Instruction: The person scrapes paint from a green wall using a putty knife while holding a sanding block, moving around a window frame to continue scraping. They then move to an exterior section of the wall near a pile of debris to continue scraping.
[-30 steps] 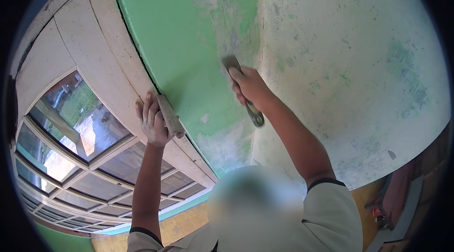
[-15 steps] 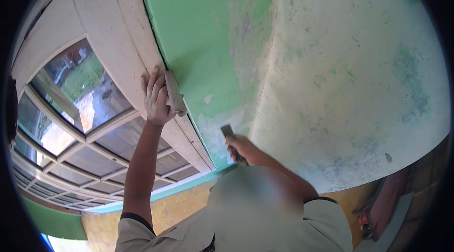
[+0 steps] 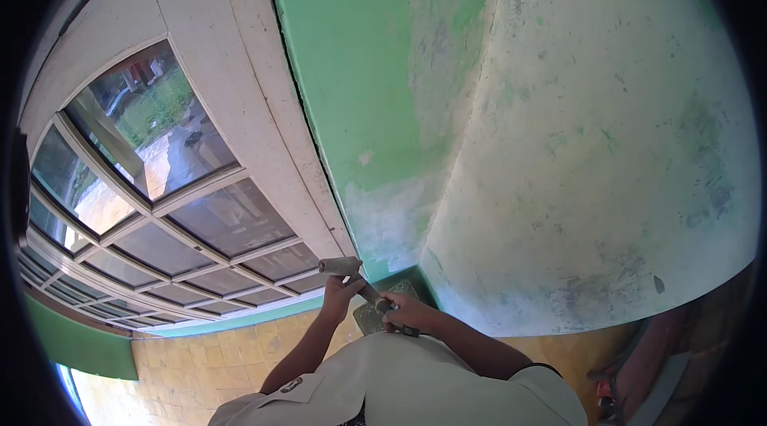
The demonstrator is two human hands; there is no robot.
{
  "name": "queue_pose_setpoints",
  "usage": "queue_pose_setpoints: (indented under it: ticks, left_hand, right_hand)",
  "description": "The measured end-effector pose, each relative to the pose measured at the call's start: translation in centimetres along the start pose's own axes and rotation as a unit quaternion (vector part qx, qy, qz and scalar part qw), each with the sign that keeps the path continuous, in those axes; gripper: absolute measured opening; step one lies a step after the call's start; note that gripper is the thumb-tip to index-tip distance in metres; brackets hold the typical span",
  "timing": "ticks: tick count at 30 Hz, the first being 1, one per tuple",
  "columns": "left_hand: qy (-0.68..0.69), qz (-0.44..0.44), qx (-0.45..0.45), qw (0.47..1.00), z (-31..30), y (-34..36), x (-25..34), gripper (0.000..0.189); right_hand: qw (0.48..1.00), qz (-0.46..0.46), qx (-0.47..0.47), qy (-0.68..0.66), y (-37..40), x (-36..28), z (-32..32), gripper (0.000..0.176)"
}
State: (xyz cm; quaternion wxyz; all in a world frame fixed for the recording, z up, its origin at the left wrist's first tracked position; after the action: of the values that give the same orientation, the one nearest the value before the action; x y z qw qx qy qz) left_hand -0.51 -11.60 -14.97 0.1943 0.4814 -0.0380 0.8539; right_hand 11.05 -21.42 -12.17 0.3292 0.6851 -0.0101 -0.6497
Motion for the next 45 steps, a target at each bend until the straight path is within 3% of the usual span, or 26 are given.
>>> queue_pose_setpoints:
  ticks: [3,5,9,11,13,15,18,21,25,31,32,34,35,38,45]
  left_hand:
    - [0.063,-0.030,0.015,0.997,-0.8,1.4,-0.5,0.046]
    - [0.178,-0.039,0.031,0.983,-1.6,2.1,-0.8,0.042]
    - [0.253,-0.057,0.050,0.965,-2.8,2.8,-1.3,0.035]
    - [0.321,-0.065,0.068,0.942,-3.1,2.9,-1.7,0.032]
    - [0.349,-0.082,0.062,0.931,-2.3,3.1,-1.7,0.031]
    - [0.376,-0.098,0.056,0.920,-1.3,3.5,-1.5,0.031]
    - [0.377,-0.106,0.046,0.919,0.4,3.9,-0.4,0.030]
    - [0.349,-0.098,0.059,0.930,0.0,4.4,0.0,0.027]
    - [0.308,-0.130,0.137,0.932,-3.7,6.5,-1.7,0.019]
    - [0.325,-0.068,0.249,0.910,-9.1,10.0,-1.5,0.019]
    - [0.325,-0.066,0.248,0.910,-9.4,10.2,-1.4,0.019]
    - [0.337,-0.043,0.270,0.901,-10.0,10.4,-1.0,0.017]
    - [0.337,-0.041,0.269,0.901,-9.8,10.0,-0.8,0.017]
    - [0.335,-0.028,0.262,0.905,-9.1,8.4,-0.3,0.020]
    - [0.292,0.000,0.227,0.929,-5.1,4.4,1.7,0.023]
  right_hand:
    - [0.999,0.002,-0.031,-0.029,0.1,0.2,0.5,0.051]
    - [0.992,-0.019,-0.009,-0.121,0.2,-0.3,0.2,0.046]
    - [0.973,0.007,0.045,-0.224,1.2,-2.0,-0.9,0.040]
    - [0.957,-0.086,0.072,-0.268,1.0,-3.3,-2.2,0.035]
    - [0.954,-0.121,0.088,-0.261,0.7,-4.9,-2.4,0.033]
    - [0.958,-0.161,0.171,-0.162,0.5,-6.1,-3.4,0.031]
    - [0.951,-0.205,0.211,-0.099,-0.4,-8.0,-3.7,0.027]
    - [0.932,-0.284,0.192,-0.113,-0.9,-10.6,-4.5,0.022]
    - [0.873,-0.391,0.196,-0.215,2.4,-18.3,-8.2,0.016]
    - [0.721,-0.652,0.208,-0.105,11.3,-31.4,-14.5,0.022]
    - [0.721,-0.654,0.207,-0.104,11.9,-32.9,-15.3,0.022]
    - [0.658,-0.725,0.193,-0.062,14.6,-35.6,-16.1,0.021]
    - [0.656,-0.727,0.191,-0.062,14.9,-36.6,-16.8,0.021]
    - [0.587,-0.794,0.155,-0.011,17.3,-39.2,-17.4,0.020]
    - [0.480,-0.874,0.078,-0.010,19.5,-42.1,-20.4,0.024]
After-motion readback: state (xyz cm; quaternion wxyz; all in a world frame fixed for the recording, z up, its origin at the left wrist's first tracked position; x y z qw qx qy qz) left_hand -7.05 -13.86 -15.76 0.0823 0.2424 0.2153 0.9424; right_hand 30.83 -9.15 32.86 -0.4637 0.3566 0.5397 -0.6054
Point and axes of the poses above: each hand's wrist, its own y-axis away from the middle knuckle, its own z-axis out of the palm, x = y × z, the point moved 9 cm from there along -y, towards the middle knuckle, and after that the axes turned 12 degrees about y, right-handed, at the moved point
